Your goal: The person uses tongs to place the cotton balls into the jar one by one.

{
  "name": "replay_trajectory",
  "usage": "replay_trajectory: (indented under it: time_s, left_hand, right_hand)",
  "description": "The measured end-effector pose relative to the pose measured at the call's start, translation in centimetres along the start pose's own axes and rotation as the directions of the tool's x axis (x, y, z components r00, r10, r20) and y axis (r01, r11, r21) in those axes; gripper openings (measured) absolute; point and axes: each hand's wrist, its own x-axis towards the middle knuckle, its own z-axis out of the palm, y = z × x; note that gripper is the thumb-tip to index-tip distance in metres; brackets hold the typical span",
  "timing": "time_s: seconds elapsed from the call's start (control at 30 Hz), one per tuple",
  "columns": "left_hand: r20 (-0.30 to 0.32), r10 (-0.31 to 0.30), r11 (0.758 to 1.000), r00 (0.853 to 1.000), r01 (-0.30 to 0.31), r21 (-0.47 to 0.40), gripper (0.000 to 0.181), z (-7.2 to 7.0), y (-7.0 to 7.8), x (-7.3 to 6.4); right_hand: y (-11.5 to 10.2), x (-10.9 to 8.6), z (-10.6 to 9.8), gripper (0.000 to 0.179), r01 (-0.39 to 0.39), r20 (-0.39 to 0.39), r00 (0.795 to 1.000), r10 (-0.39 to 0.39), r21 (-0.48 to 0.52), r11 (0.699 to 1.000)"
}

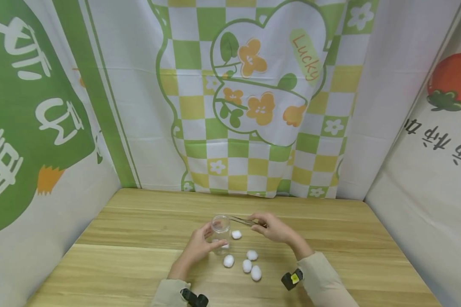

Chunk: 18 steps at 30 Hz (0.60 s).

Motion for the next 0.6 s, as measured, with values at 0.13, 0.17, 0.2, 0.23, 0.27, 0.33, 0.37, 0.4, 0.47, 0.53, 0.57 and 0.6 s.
replay_trajectory:
  time_s: [0.13, 0.17, 0.2, 0.23, 0.27, 0.33, 0.37, 0.4, 0.47, 0.53, 0.57, 0.6]
  left_hand:
    - [0.000, 0.003, 1.000, 1.000, -0.003, -0.004, 0.067, 0.0, -0.1, 0.1]
    - [0.000, 0.005, 1.000, 1.000, -0.005, -0.004, 0.067, 0.0, -0.1, 0.1]
    - [0.000, 0.008, 1.000, 1.000, -0.008, -0.003, 0.066, 0.0, -0.2, 0.1]
    - [0.000, 0.011, 1.000, 1.000, -0.011, -0.003, 0.066, 0.0, -0.2, 0.1]
    - [0.000, 0.014, 1.000, 1.000, -0.014, -0.001, 0.066, 0.1, -0.2, 0.1]
    - [0.001, 0.018, 1.000, 1.000, -0.018, 0.000, 0.065, 0.1, -0.3, 0.1]
    - [0.002, 0.019, 1.000, 1.000, -0.019, 0.002, 0.065, 0.1, -0.3, 0.1]
    - [0.002, 0.021, 1.000, 1.000, -0.021, 0.002, 0.065, 0.1, -0.3, 0.1]
    - [0.001, 0.021, 1.000, 1.000, -0.021, 0.002, 0.065, 0.1, -0.2, 0.1]
    - [0.000, 0.019, 1.000, 1.000, -0.019, 0.003, 0.065, 0.1, -0.2, 0.1]
    - [-0.001, 0.020, 1.000, 1.000, -0.019, 0.003, 0.065, 0.1, -0.2, 0.1]
    - [-0.002, 0.020, 1.000, 1.000, -0.020, 0.004, 0.065, 0.1, -0.2, 0.1]
  right_hand:
    - [0.4, -0.2, 0.0, 0.031, -0.009, 0.005, 1.000, 0.009, 0.008, 1.000]
    - [0.6, -0.2, 0.0, 0.032, -0.010, 0.007, 1.000, 0.010, 0.007, 1.000]
    - [0.7, -0.3, 0.1, 0.032, -0.009, 0.008, 1.000, 0.009, 0.006, 1.000]
    - [0.9, -0.3, 0.1, 0.032, -0.009, 0.009, 1.000, 0.009, 0.006, 1.000]
    - [1.0, -0.3, 0.2, 0.032, -0.009, 0.010, 1.000, 0.009, 0.005, 1.000]
    - [1.3, -0.3, 0.3, 0.032, -0.011, 0.010, 1.000, 0.011, 0.007, 1.000]
    - [1.4, -0.3, 0.4, 0.033, -0.013, 0.011, 1.000, 0.013, 0.012, 1.000]
    - [1.5, -0.3, 0.4, 0.033, -0.015, 0.011, 1.000, 0.015, 0.016, 1.000]
    - [1.7, -0.4, 0.6, 0.033, -0.017, 0.011, 1.000, 0.017, 0.022, 1.000]
    - [1.9, -0.4, 0.7, 0.033, -0.014, 0.009, 1.000, 0.014, 0.020, 1.000]
    - [2.0, -0.4, 0.8, 0.032, -0.016, 0.008, 1.000, 0.016, 0.024, 1.000]
    - [2.1, -0.4, 0.8, 0.032, -0.018, 0.006, 1.000, 0.018, 0.023, 1.000]
